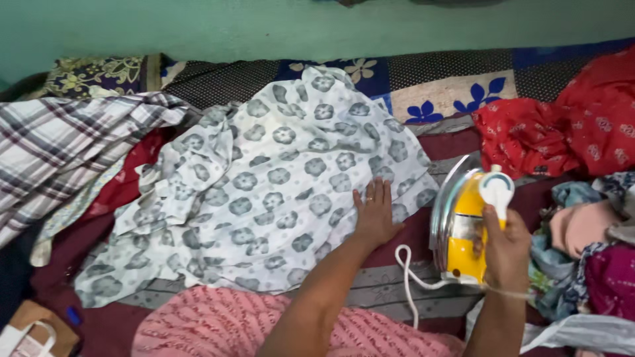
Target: The person irons a white floral-patterned shirt and a pair of dark blue jeans on a bed. They repeatedly smooth the fabric, reposition the garments, and use a yellow electric iron to press different sections until the items are flat.
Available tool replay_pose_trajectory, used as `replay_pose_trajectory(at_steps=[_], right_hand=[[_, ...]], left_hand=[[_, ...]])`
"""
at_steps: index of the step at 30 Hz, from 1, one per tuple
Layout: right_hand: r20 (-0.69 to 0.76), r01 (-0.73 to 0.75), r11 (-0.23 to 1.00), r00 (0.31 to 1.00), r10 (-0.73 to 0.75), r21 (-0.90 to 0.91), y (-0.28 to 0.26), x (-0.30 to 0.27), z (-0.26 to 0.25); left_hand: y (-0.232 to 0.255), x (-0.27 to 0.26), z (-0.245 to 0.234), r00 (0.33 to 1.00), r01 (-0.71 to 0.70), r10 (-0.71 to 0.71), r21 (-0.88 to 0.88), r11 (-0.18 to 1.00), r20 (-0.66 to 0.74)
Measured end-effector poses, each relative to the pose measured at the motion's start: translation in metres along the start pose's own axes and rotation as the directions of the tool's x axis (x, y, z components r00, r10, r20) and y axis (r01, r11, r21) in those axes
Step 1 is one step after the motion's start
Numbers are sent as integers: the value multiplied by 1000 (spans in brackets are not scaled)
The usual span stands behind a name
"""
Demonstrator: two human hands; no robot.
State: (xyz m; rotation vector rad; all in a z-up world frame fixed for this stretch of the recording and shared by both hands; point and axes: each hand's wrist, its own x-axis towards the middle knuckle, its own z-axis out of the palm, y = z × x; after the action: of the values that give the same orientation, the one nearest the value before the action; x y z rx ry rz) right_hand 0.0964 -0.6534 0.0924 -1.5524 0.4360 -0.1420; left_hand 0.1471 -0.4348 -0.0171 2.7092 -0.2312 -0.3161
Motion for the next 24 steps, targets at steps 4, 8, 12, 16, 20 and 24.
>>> replay_pose_trajectory(at_steps=[4,8,12,16,20,24], right_hand=[[-92,-4,994,996,14,112,-21,-4,-22],[-135,106,977,988,-81,187,-21,-1,-33],[-161,153,959,980,-116,240,-17,2,-42],[-197,204,945,968,-156,257,-17,-2,-53],[-134,196,964,976,-173,180,-26,-14,-53],[-52,101,986,994,-95,133,-30,-18,-39]], left_hand=[[9,46,36,985,71,-70,3,997,-158],[-2,83,97,923,-116,68,-106,988,-380],[13,65,149,949,-316,250,-626,713,-194],[52,15,195,939,-185,344,-886,425,-31],[60,-25,199,917,196,335,-976,92,216],[6,-46,152,988,6,143,-932,361,62]])
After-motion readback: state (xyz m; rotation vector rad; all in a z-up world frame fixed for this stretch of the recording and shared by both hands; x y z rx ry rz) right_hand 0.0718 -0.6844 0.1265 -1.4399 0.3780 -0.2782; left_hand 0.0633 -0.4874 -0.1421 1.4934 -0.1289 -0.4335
